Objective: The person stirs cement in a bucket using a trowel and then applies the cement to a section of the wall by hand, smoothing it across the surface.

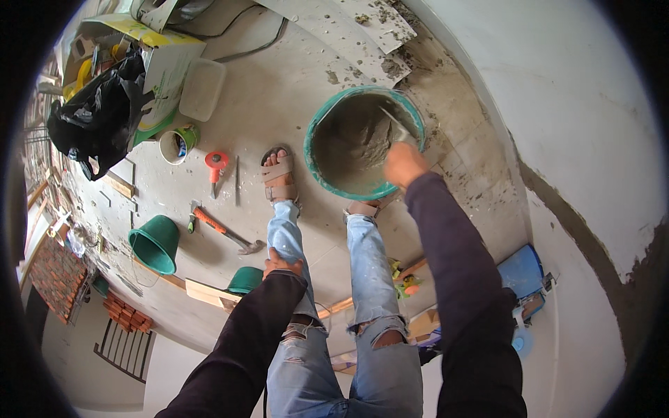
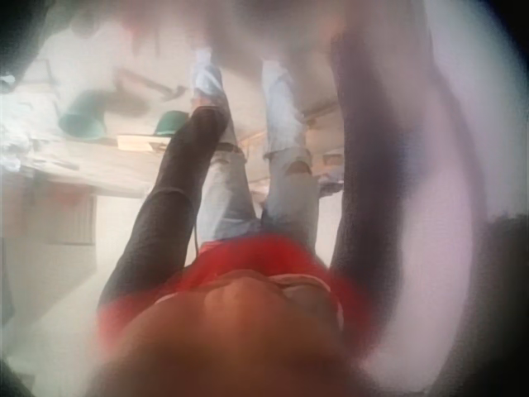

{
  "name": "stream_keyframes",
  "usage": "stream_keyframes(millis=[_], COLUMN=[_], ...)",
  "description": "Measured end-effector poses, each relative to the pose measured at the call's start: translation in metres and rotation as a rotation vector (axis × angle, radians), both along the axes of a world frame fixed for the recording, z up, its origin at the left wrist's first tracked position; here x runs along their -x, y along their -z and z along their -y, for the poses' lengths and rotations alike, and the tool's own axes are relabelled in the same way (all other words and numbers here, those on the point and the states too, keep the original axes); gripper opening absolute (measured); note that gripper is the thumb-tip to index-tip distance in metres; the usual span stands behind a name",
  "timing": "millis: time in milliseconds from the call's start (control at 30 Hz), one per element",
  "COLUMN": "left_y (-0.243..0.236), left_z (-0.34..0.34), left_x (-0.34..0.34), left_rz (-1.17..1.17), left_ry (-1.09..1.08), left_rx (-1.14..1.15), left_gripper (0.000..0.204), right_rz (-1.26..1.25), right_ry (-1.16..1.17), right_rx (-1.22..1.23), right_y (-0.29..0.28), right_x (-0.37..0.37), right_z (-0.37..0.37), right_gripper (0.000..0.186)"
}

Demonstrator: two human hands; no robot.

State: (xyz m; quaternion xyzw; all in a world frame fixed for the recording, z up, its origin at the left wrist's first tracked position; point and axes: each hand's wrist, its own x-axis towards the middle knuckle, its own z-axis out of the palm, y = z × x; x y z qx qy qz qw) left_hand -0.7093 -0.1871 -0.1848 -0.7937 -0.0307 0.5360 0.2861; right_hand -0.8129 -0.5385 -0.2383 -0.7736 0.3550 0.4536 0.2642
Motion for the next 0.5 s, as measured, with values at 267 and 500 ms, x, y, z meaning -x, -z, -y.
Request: stream_keyframes(millis=[267, 500], left_y=[0.003, 0.000], left_z=[0.008, 0.008], left_x=[0.002, 0.000], left_rz=[-0.002, -0.010], left_ry=[0.064, 0.072], left_rx=[-0.019, -0.052], left_gripper=[0.092, 0.091], right_rz=[-0.010, 0.007], right_ry=[0.583, 0.535], right_rx=[0.074, -0.332], right_y=[0.036, -0.024], right_x=[-0.010, 0.011], right_z=[-0.115, -0.064], right_gripper=[0.017, 0.024])
